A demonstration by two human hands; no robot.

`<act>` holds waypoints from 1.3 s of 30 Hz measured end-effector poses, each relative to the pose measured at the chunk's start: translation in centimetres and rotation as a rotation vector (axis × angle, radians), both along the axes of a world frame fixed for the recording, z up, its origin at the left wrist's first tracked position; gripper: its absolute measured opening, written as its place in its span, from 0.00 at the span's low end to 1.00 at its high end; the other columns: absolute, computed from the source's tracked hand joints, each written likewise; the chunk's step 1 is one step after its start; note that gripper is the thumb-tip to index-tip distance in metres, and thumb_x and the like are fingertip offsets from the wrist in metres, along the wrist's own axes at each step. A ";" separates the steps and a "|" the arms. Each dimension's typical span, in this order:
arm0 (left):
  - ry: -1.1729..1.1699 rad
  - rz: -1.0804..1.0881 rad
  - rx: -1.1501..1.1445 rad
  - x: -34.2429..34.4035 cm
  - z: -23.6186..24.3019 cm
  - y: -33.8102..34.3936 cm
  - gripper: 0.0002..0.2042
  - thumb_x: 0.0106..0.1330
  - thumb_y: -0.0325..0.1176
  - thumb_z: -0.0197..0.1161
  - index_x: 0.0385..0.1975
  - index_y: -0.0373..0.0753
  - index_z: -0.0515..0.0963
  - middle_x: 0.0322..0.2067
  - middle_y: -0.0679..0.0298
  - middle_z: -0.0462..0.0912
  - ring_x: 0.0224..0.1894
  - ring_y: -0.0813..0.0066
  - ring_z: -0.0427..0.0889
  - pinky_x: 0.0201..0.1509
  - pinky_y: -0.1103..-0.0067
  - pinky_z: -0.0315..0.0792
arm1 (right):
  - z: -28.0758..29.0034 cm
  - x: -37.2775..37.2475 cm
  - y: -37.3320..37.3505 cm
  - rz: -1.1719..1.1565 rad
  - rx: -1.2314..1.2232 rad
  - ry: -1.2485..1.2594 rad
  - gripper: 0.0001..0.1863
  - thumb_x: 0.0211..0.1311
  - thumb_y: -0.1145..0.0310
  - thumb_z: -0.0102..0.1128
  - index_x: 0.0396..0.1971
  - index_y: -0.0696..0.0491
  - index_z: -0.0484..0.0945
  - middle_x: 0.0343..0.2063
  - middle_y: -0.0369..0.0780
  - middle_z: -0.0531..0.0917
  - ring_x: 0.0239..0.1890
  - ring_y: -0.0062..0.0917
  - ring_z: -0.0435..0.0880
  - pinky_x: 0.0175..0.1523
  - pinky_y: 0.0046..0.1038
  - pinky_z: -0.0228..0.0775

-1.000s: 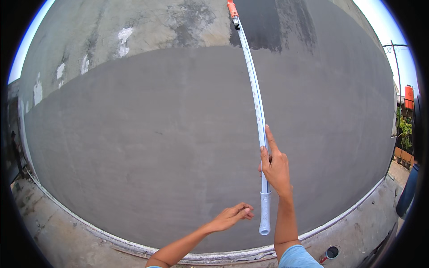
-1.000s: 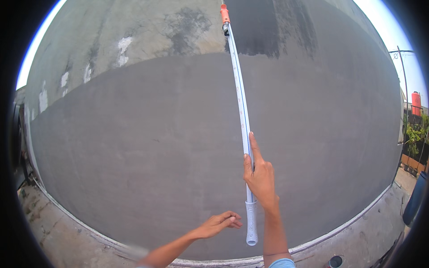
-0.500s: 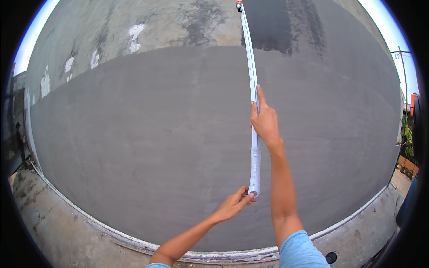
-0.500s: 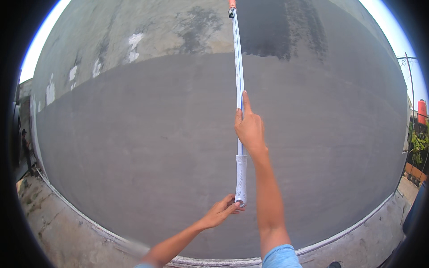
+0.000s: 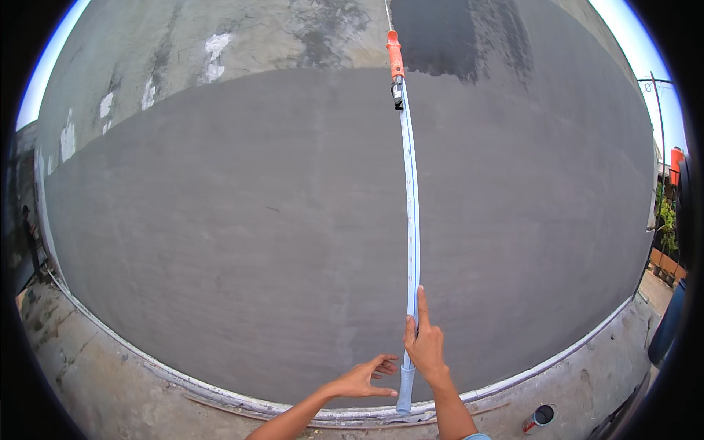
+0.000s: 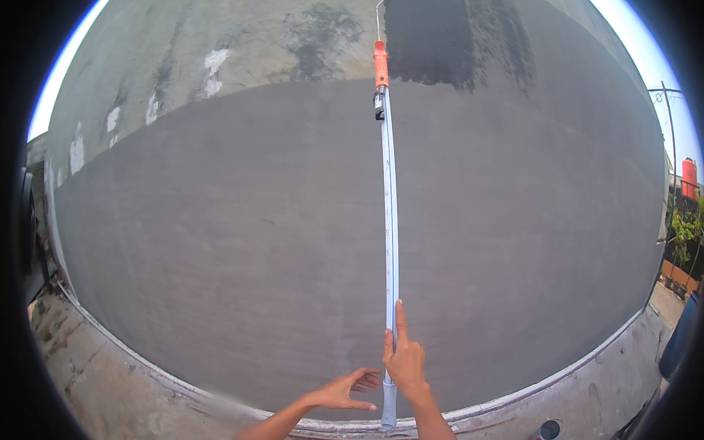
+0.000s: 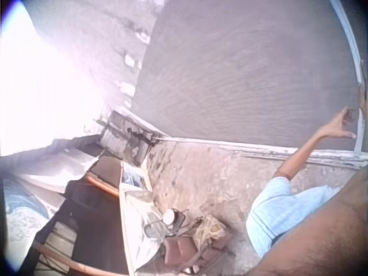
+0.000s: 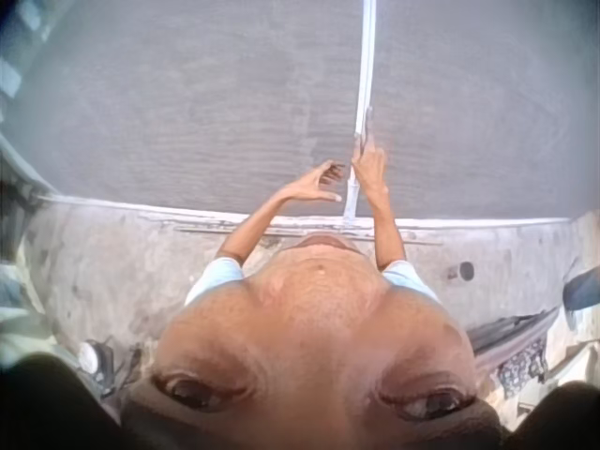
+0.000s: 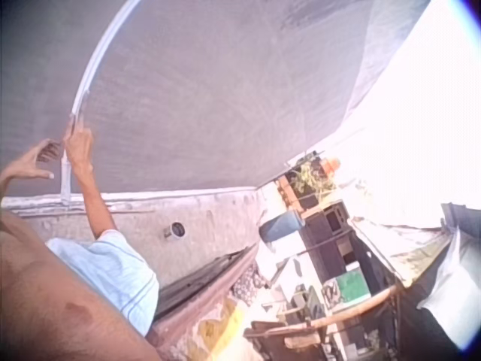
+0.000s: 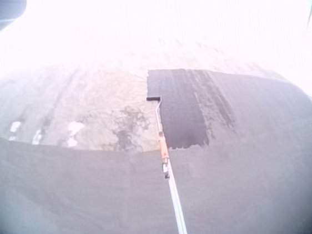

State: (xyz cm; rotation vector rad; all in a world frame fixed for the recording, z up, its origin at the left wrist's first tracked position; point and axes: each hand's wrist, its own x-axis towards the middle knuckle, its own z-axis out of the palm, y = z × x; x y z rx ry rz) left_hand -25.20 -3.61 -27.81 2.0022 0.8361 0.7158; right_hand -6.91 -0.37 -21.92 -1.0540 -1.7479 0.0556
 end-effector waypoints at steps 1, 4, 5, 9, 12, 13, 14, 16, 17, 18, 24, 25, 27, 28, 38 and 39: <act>-0.013 0.017 -0.009 -0.3 0.3 -0.5 0.44 0.57 0.51 0.73 0.68 0.37 0.58 0.58 0.50 0.73 0.63 0.59 0.73 0.67 0.64 0.68 | -1.5 0.3 -0.6 0.015 -0.027 0.005 0.35 0.70 0.68 0.50 0.74 0.53 0.49 0.10 0.40 0.74 0.09 0.32 0.73 0.19 0.34 0.65; -0.046 0.084 -0.007 -0.8 1.7 -2.2 0.41 0.59 0.47 0.73 0.68 0.38 0.59 0.58 0.51 0.73 0.63 0.60 0.73 0.69 0.64 0.67 | -4.7 1.2 -3.6 0.070 -0.092 0.033 0.35 0.69 0.69 0.51 0.73 0.55 0.50 0.11 0.41 0.77 0.11 0.31 0.76 0.19 0.33 0.67; -0.053 0.110 0.009 -0.8 2.1 -2.6 0.40 0.60 0.47 0.72 0.67 0.39 0.59 0.59 0.51 0.73 0.63 0.60 0.73 0.69 0.63 0.66 | -4.8 1.5 -4.9 0.087 -0.110 0.043 0.35 0.69 0.69 0.52 0.73 0.56 0.50 0.12 0.41 0.77 0.11 0.31 0.77 0.20 0.32 0.67; -0.159 0.129 0.053 0.1 6.1 -6.0 0.34 0.65 0.46 0.67 0.66 0.38 0.61 0.60 0.52 0.73 0.63 0.58 0.72 0.69 0.62 0.66 | -1.6 1.9 -10.0 0.147 -0.126 0.114 0.36 0.68 0.71 0.52 0.73 0.57 0.51 0.15 0.42 0.80 0.15 0.28 0.82 0.22 0.28 0.72; -0.208 0.097 0.110 0.7 8.2 -7.5 0.30 0.69 0.44 0.62 0.66 0.37 0.61 0.59 0.51 0.73 0.63 0.57 0.73 0.69 0.62 0.66 | 2.8 1.7 -10.9 0.211 -0.093 0.160 0.35 0.69 0.70 0.52 0.72 0.59 0.51 0.15 0.41 0.81 0.17 0.25 0.84 0.23 0.25 0.76; -0.229 0.104 0.153 0.9 8.5 -7.6 0.29 0.70 0.44 0.61 0.65 0.36 0.62 0.59 0.50 0.73 0.63 0.57 0.73 0.69 0.62 0.66 | 4.2 1.5 -10.6 0.212 -0.077 0.163 0.35 0.69 0.70 0.52 0.72 0.58 0.51 0.15 0.40 0.81 0.17 0.25 0.84 0.23 0.25 0.75; -0.250 0.111 0.196 1.1 8.6 -7.5 0.28 0.71 0.43 0.60 0.65 0.35 0.62 0.59 0.50 0.74 0.63 0.57 0.73 0.69 0.62 0.66 | 5.5 1.2 -10.2 0.213 -0.061 0.166 0.34 0.69 0.70 0.51 0.73 0.57 0.51 0.15 0.40 0.80 0.16 0.24 0.84 0.23 0.26 0.75; -0.293 0.120 0.246 1.5 9.0 -7.0 0.26 0.72 0.42 0.58 0.64 0.34 0.63 0.58 0.50 0.74 0.63 0.58 0.73 0.68 0.63 0.66 | 8.1 1.0 -9.1 0.184 -0.036 0.154 0.34 0.70 0.70 0.50 0.73 0.55 0.51 0.14 0.38 0.79 0.16 0.24 0.83 0.23 0.26 0.74; -0.315 0.130 0.253 1.6 9.3 -6.7 0.25 0.73 0.41 0.57 0.63 0.33 0.64 0.58 0.50 0.74 0.63 0.58 0.74 0.68 0.63 0.66 | 9.3 0.8 -8.4 0.162 -0.029 0.139 0.34 0.71 0.70 0.50 0.73 0.54 0.51 0.13 0.38 0.79 0.15 0.24 0.82 0.23 0.26 0.73; -0.333 0.150 0.258 1.5 9.3 -6.4 0.24 0.73 0.40 0.56 0.62 0.32 0.65 0.58 0.50 0.75 0.63 0.58 0.74 0.68 0.63 0.67 | 9.9 0.6 -7.5 0.150 -0.026 0.126 0.34 0.71 0.70 0.50 0.74 0.52 0.51 0.13 0.37 0.78 0.15 0.24 0.81 0.23 0.27 0.73; -0.321 0.385 0.487 1.2 7.4 -4.5 0.19 0.71 0.38 0.59 0.56 0.34 0.72 0.53 0.52 0.78 0.58 0.59 0.77 0.63 0.66 0.71 | 6.3 -0.3 -1.2 0.081 -0.039 0.067 0.35 0.72 0.68 0.49 0.75 0.48 0.46 0.11 0.37 0.74 0.12 0.28 0.78 0.21 0.31 0.69; -0.296 0.395 0.526 1.4 6.9 -4.2 0.19 0.70 0.37 0.60 0.56 0.35 0.72 0.53 0.53 0.78 0.58 0.59 0.78 0.62 0.67 0.72 | 4.1 0.1 0.2 0.056 -0.030 0.045 0.35 0.72 0.67 0.48 0.75 0.48 0.46 0.11 0.38 0.74 0.12 0.30 0.77 0.21 0.33 0.68; -0.238 0.420 0.598 1.5 5.7 -3.8 0.18 0.69 0.36 0.62 0.56 0.37 0.73 0.52 0.54 0.78 0.56 0.60 0.78 0.59 0.68 0.73 | -0.4 0.4 1.8 0.025 -0.036 0.016 0.35 0.73 0.67 0.48 0.75 0.49 0.45 0.11 0.38 0.74 0.11 0.32 0.77 0.20 0.34 0.67; -0.221 0.414 0.592 1.7 5.2 -3.5 0.19 0.69 0.37 0.62 0.56 0.37 0.73 0.52 0.54 0.78 0.56 0.59 0.79 0.59 0.68 0.73 | -2.4 0.5 2.0 0.018 -0.047 0.006 0.35 0.73 0.66 0.48 0.75 0.50 0.45 0.11 0.38 0.74 0.11 0.32 0.77 0.20 0.35 0.67; -0.341 0.366 0.376 1.9 7.1 -2.0 0.19 0.70 0.39 0.61 0.54 0.34 0.74 0.51 0.55 0.79 0.57 0.61 0.79 0.61 0.68 0.72 | -1.9 0.9 -7.4 0.174 -0.138 0.073 0.35 0.70 0.71 0.48 0.73 0.57 0.47 0.14 0.40 0.78 0.14 0.30 0.81 0.22 0.30 0.71; -0.394 0.340 0.288 2.1 8.1 -1.5 0.19 0.71 0.39 0.60 0.54 0.33 0.74 0.52 0.54 0.79 0.57 0.61 0.79 0.61 0.67 0.72 | -0.3 1.0 -7.5 0.166 -0.143 0.078 0.35 0.71 0.71 0.48 0.74 0.55 0.47 0.15 0.40 0.80 0.15 0.29 0.82 0.23 0.29 0.73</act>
